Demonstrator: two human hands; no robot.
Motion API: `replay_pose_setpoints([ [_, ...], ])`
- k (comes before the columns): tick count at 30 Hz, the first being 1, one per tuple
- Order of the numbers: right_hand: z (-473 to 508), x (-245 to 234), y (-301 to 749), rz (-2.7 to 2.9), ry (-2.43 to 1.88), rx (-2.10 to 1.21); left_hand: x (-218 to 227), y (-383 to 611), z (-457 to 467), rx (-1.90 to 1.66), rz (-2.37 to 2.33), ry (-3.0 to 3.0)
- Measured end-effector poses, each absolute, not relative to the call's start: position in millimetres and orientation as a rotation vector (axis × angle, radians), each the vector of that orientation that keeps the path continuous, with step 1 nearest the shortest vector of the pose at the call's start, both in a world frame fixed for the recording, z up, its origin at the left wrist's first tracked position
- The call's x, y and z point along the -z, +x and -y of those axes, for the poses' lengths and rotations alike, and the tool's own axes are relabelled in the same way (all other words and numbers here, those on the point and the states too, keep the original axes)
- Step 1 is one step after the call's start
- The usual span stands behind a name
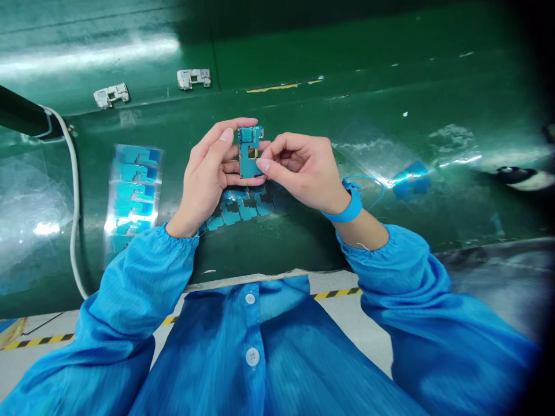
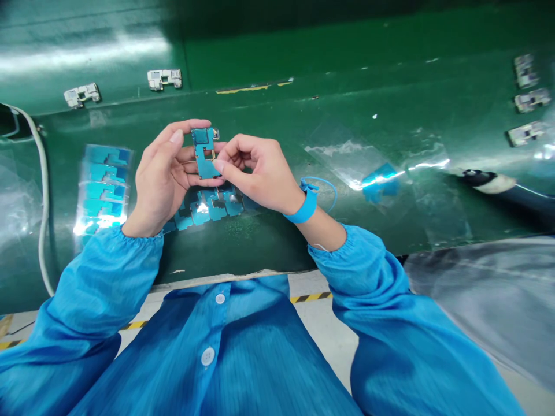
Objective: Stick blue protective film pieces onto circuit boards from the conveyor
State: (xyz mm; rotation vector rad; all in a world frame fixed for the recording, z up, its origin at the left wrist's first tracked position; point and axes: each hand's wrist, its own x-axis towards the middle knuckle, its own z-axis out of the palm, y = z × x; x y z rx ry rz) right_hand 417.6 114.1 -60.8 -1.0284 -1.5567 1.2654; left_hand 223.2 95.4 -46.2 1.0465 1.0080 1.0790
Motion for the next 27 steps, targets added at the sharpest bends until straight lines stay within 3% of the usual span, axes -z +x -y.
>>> replay_pose_setpoints([
  [27, -113.5, 59.6, 418.8, 1.575, -1.017, -1.246, 46.2, 223.0, -94.3, -1.089, -1.007, 1.072],
])
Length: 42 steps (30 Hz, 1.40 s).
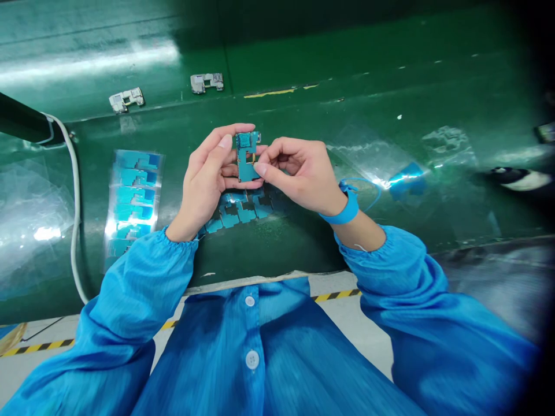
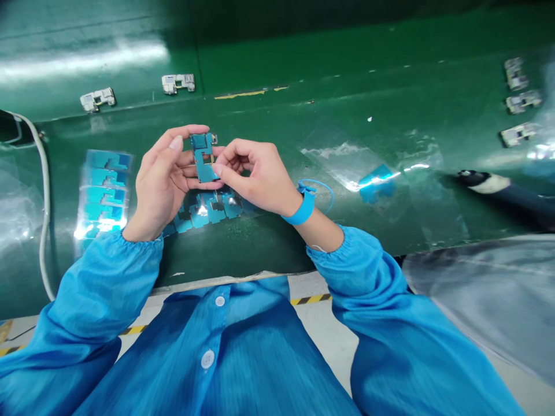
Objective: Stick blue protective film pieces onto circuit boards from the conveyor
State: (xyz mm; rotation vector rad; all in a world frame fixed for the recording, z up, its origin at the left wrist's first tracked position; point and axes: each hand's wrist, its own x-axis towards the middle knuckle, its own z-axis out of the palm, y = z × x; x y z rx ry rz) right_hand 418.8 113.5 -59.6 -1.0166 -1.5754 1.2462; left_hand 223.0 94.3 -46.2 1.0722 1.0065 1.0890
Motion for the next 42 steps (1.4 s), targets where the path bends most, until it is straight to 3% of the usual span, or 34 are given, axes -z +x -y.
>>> replay_pose_setpoints([
  [26, -117.9, 49.7, 420.0, 1.567, -0.940, -1.062, 48.6, 219.4, -95.4, -1.308, -0.921, 1.132],
  [42, -116.8, 56.0, 417.8, 1.729, -0.829, -1.038, 44.4, 222.5, -88.9, -1.266, -0.915, 1.150],
])
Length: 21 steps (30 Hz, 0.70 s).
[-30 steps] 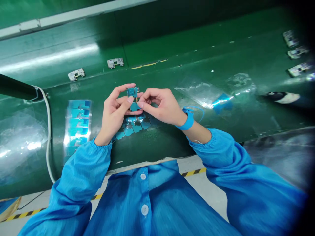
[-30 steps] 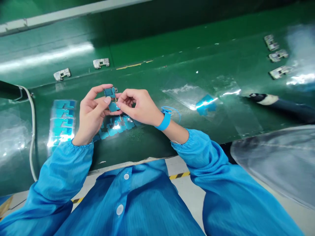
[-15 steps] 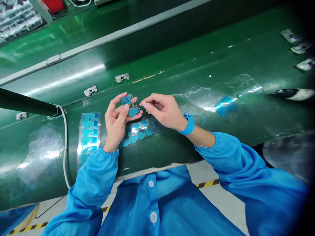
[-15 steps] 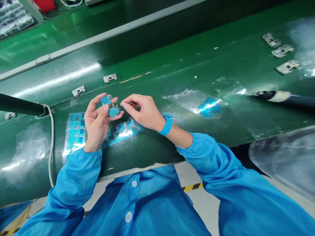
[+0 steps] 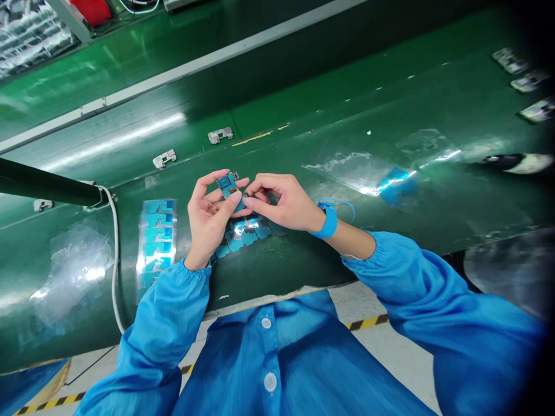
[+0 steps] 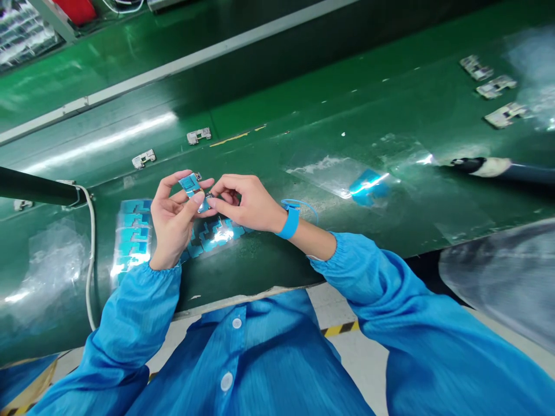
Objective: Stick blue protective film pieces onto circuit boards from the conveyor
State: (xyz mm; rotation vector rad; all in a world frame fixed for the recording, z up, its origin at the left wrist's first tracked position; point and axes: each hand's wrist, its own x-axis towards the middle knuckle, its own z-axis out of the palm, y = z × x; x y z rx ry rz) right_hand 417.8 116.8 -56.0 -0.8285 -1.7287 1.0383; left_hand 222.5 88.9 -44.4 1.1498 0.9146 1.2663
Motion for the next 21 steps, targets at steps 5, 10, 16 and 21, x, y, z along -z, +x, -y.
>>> replay_pose_setpoints([
  [5, -114.5, 56.8, 415.4, 1.789, -0.827, -1.012, 44.5, 225.1, -88.5, -1.277, -1.003, 1.043],
  [10, -116.1, 58.0, 415.0, 1.807, -0.797, -1.008, 44.8, 224.7, -88.8, -1.244, -1.036, 0.983],
  [16, -111.5, 57.7, 411.6, 1.751, -0.859, -1.181, 47.1, 225.5, -89.7, -1.230, -1.031, 0.908],
  [21, -138.1, 65.1, 424.5, 1.486, -0.879, -1.509, 44.2, 223.1, -94.0, -1.144, -1.092, 0.903],
])
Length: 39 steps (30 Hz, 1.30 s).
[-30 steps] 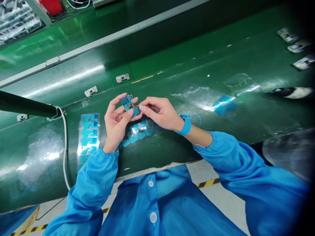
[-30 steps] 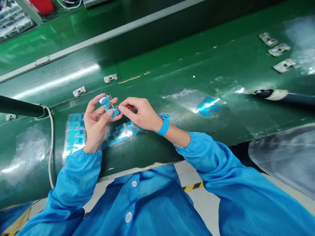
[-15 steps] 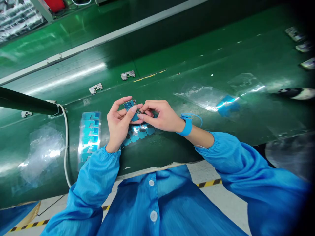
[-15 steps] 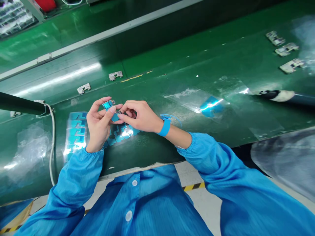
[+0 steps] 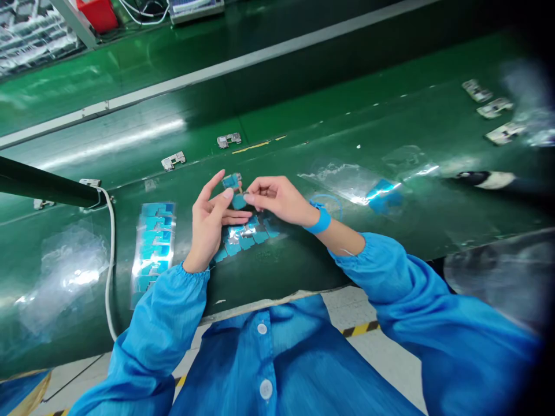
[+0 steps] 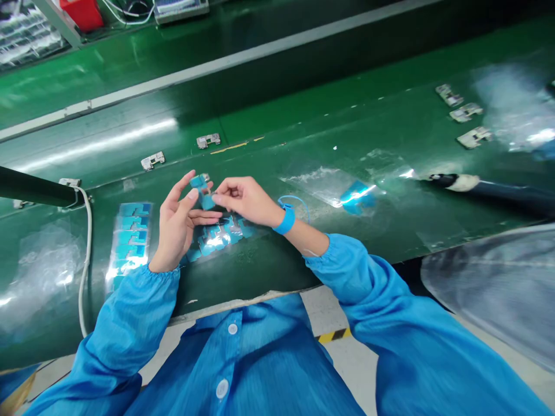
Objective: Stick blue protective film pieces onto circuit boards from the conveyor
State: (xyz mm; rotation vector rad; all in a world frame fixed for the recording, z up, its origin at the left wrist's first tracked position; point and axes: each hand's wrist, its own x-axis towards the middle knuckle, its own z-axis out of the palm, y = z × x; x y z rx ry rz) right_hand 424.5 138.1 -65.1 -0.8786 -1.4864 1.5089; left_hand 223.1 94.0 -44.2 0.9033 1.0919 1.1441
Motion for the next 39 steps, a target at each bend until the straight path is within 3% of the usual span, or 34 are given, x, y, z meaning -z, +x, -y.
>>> replay_pose_setpoints([
  [5, -225.1, 64.6, 438.1, 1.043, -1.135, -1.430, 37.5, 216.1, -101.6, -1.283, -1.117, 0.905],
  [7, -252.2, 53.5, 432.5, 1.297, -1.402, -1.266, 29.9, 215.9, -99.8, -1.312, -1.118, 0.881],
  [9, -270.6, 40.6, 423.5, 1.822, -1.567, -0.888, 21.1, 216.2, -96.3, -1.309, -1.136, 0.874],
  [13, -304.7, 27.8, 412.4, 1.999, -1.728, -0.693, 12.9, 214.5, -96.0, -1.293, -1.278, 1.002],
  [20, -303.3, 29.6, 380.0, 1.965, -1.611, -0.967, 22.8, 207.7, -101.7, -1.396, -1.251, 0.998],
  [25, -219.2, 50.7, 334.4, 1.608, -0.923, -1.601, 38.4, 210.0, -113.0, -1.481, -1.127, 0.982],
  [27, -188.7, 47.5, 332.0, 1.650, -0.843, -1.519, 41.4, 210.1, -115.0, -1.568, -1.086, 1.023],
  [30, -163.7, 35.2, 354.8, 1.869, -1.081, -1.040, 42.7, 196.1, -117.4, -1.677, -1.133, 1.023],
  [33, -157.0, 37.4, 391.7, 1.900, -1.090, -0.978, 39.8, 166.5, -119.3, -1.287, -1.257, 1.326],
  [35, -149.0, 46.3, 411.4, 2.144, -1.116, -0.782, 36.2, 149.4, -117.7, -0.977, -1.317, 1.521],
  [39, -110.3, 59.4, 437.4, 2.470, -1.044, -0.719, 34.9, 148.4, -105.3, -0.489, -1.285, 1.958],
])
